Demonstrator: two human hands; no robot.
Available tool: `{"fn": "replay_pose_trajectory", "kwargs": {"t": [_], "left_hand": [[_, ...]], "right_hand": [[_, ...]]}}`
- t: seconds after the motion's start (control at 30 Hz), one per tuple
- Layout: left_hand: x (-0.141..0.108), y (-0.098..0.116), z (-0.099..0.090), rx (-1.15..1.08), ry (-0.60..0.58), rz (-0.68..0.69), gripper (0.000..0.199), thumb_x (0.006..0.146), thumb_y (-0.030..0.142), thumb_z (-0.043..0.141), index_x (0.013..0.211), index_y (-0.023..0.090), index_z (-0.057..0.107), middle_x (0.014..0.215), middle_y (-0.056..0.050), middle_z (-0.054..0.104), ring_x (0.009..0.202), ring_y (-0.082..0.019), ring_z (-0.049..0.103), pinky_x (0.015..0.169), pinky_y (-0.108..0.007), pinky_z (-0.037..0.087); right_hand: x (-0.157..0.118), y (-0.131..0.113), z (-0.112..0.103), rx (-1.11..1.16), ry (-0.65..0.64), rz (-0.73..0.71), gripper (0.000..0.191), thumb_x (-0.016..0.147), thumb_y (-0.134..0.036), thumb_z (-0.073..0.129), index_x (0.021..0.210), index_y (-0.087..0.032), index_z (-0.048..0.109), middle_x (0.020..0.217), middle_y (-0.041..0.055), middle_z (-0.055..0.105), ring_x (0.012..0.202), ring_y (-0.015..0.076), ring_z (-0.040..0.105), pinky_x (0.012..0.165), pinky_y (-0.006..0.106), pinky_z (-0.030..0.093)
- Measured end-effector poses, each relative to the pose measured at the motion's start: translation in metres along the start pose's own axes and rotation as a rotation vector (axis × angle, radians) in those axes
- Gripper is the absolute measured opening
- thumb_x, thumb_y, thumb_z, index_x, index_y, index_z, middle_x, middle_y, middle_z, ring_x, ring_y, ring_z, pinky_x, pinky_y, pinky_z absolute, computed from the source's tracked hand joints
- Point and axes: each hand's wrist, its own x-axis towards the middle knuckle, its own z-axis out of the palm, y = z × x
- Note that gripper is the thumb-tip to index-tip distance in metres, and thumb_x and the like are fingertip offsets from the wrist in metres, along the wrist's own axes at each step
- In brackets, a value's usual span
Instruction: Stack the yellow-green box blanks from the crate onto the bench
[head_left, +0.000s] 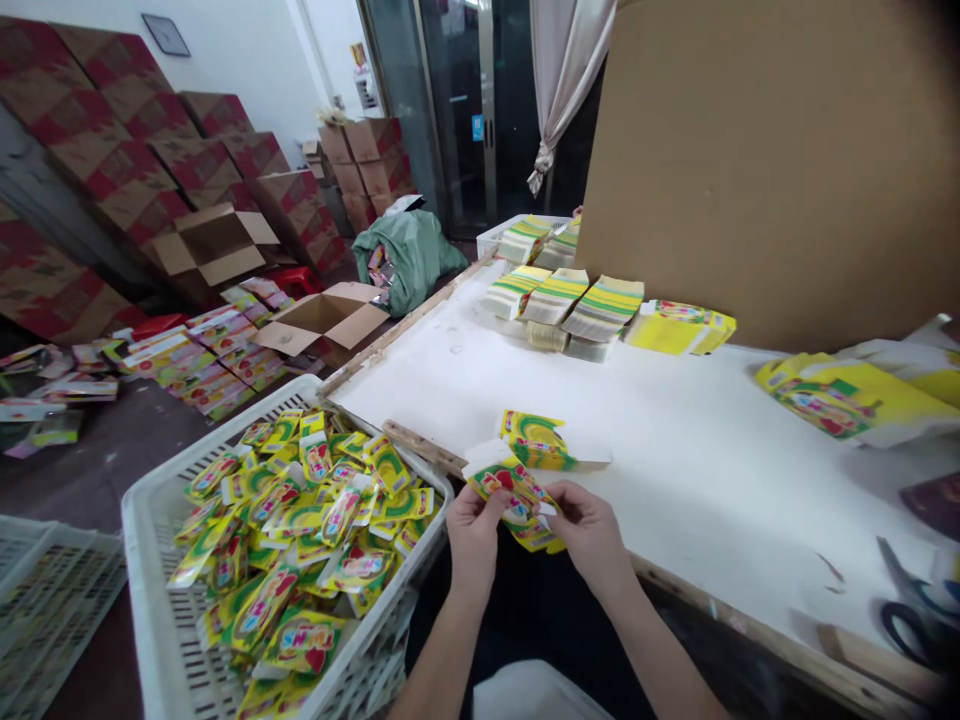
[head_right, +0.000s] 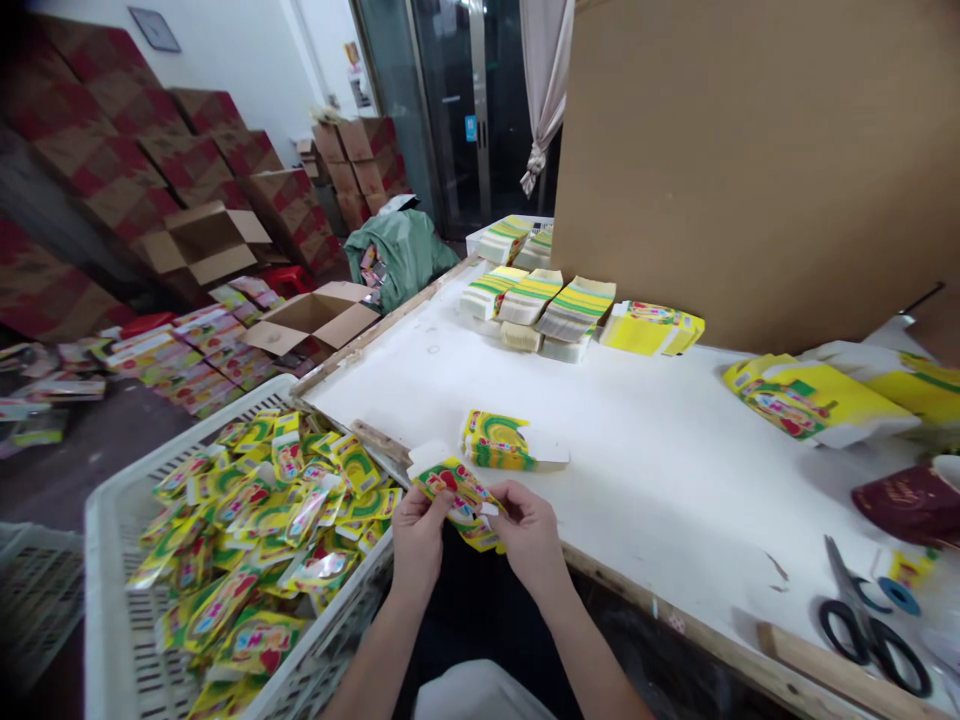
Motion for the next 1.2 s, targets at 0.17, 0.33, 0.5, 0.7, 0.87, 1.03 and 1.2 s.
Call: {"fn": "replay_pose_trajectory", "kwargs": {"t": [0.17,0.33,0.5,0.7,0.87,1.03,1.2], "left_hand": [[-0.007,0.031,0.004,0.213,0.147,0.331,0.044,0.066,0.020,0.067,0.108,0.020,0.053,0.112,-0.008,0.056,0.105,-0.022,0.052,0.091,-0.034,0.038],[-0.007,0.062,0.003,0.484,-0.217,0.336,0.075,0.046,0.017,0.078,0.116,0.022,0.051,0.122,-0.010,0.050,0.117,-0.030,0.041,0.101,-0.040,0.027],[-0.004,0.046,-0.001,0.618,-0.433,0.174,0.051,0.055,0.018,0.072,0.104,0.024,0.058,0.091,-0.006,0.064,0.082,-0.024,0.058,0.075,-0.033,0.044],[-0.022,0.032,0.011,0.688,-0.532,0.296,0.069,0.061,0.018,0.067,0.123,0.024,0.040,0.113,-0.009,0.056,0.098,-0.026,0.054,0.085,-0.034,0.039],[-0.018,0.030,0.008,0.752,-0.508,0.308,0.043,0.061,0.013,0.063,0.101,0.024,0.051,0.093,-0.005,0.059,0.081,-0.021,0.056,0.071,-0.029,0.042],[-0.011,0.023,-0.001,0.613,-0.547,0.192,0.055,0.057,0.009,0.064,0.108,0.021,0.049,0.088,-0.005,0.060,0.074,-0.020,0.057,0.067,-0.028,0.043],[-0.010,0.020,0.004,0.482,-0.182,0.255,0.074,0.048,0.012,0.074,0.116,0.018,0.046,0.115,-0.014,0.050,0.108,-0.029,0.046,0.093,-0.040,0.034]], "right_hand": [[0.007,-0.002,-0.021,-0.550,0.222,-0.391,0.028,0.074,-0.011,0.050,0.089,-0.026,0.068,0.083,0.0030,0.065,0.082,0.0200,0.057,0.077,0.037,0.045],[0.000,-0.013,-0.023,-0.831,-0.084,-0.671,0.034,0.077,-0.011,0.052,0.092,-0.038,0.065,0.082,-0.0028,0.067,0.097,0.0203,0.055,0.101,0.047,0.024],[-0.012,-0.014,-0.013,-0.521,0.159,-0.496,0.056,0.074,-0.015,0.053,0.126,-0.031,0.040,0.127,0.0047,0.045,0.124,0.0263,0.033,0.102,0.050,0.025],[-0.007,-0.007,-0.006,0.009,-0.080,0.023,0.048,0.073,-0.018,0.050,0.121,-0.023,0.047,0.127,0.0065,0.048,0.118,0.0233,0.042,0.097,0.041,0.037],[-0.007,0.000,-0.001,0.079,-0.053,0.076,0.049,0.079,-0.026,0.048,0.127,-0.021,0.041,0.124,0.0081,0.052,0.113,0.0226,0.048,0.097,0.041,0.037],[-0.015,-0.008,-0.002,-0.272,-0.301,-0.187,0.061,0.074,-0.013,0.050,0.132,-0.027,0.035,0.139,0.0034,0.034,0.128,0.0220,0.029,0.105,0.042,0.024],[-0.010,-0.005,-0.008,-0.413,-0.164,-0.262,0.053,0.070,-0.003,0.043,0.113,-0.028,0.058,0.128,0.0030,0.049,0.118,0.0217,0.044,0.100,0.040,0.035]]}}
